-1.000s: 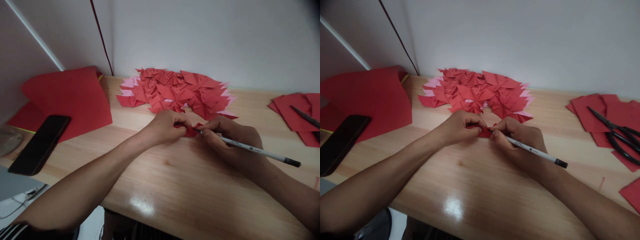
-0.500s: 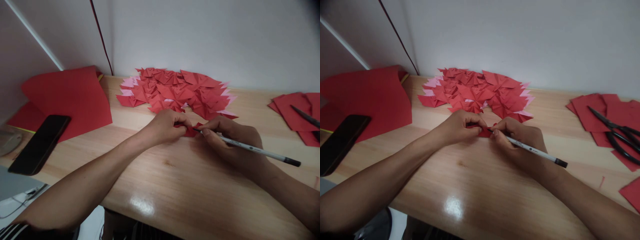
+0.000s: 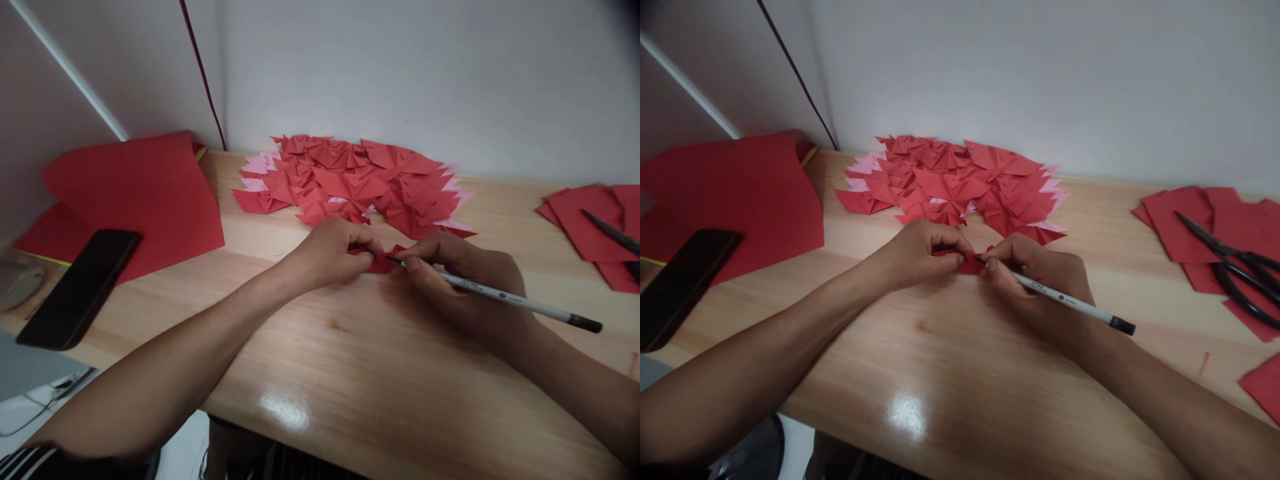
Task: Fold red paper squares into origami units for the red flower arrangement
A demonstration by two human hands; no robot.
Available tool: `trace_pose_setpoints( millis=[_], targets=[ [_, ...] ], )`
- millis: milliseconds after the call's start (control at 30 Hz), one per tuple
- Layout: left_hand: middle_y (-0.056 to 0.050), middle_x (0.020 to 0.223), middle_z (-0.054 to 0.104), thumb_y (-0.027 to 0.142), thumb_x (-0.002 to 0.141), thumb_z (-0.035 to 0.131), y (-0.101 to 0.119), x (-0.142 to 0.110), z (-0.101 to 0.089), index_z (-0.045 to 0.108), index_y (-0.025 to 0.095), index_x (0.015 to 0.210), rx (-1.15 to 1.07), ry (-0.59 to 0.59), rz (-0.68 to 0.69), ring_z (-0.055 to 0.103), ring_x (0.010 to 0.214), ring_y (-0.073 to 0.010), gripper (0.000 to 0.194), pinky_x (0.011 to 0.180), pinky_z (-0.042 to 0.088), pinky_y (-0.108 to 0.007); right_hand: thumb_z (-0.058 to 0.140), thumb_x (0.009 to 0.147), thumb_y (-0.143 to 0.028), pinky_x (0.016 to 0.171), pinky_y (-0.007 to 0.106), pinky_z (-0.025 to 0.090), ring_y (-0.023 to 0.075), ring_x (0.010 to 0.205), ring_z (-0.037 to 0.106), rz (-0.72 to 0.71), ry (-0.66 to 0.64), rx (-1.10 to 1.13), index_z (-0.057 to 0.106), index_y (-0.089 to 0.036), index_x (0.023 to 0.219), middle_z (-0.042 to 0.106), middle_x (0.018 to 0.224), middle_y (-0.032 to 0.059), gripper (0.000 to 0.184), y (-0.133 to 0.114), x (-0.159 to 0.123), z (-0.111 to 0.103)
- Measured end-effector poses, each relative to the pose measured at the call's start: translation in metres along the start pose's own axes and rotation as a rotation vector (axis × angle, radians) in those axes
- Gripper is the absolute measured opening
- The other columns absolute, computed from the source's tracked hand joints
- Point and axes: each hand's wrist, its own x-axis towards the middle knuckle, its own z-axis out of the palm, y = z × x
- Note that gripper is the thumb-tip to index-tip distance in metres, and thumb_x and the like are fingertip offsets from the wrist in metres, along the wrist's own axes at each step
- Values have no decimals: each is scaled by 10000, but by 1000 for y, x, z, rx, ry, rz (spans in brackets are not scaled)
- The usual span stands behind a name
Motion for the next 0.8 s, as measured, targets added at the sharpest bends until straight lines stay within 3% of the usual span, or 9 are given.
trace_pose_setpoints(
  millis=[800],
  targets=[
    [9,777,729,108,721,515,0,0,0,743,163,823,-22,4,-6,623,715,-115,256,622,426,-205,597,798,-247,389,168,340,69,405,471,21,35,22,647,-235,731,608,565,-70,85,1,-2,0]
  ],
)
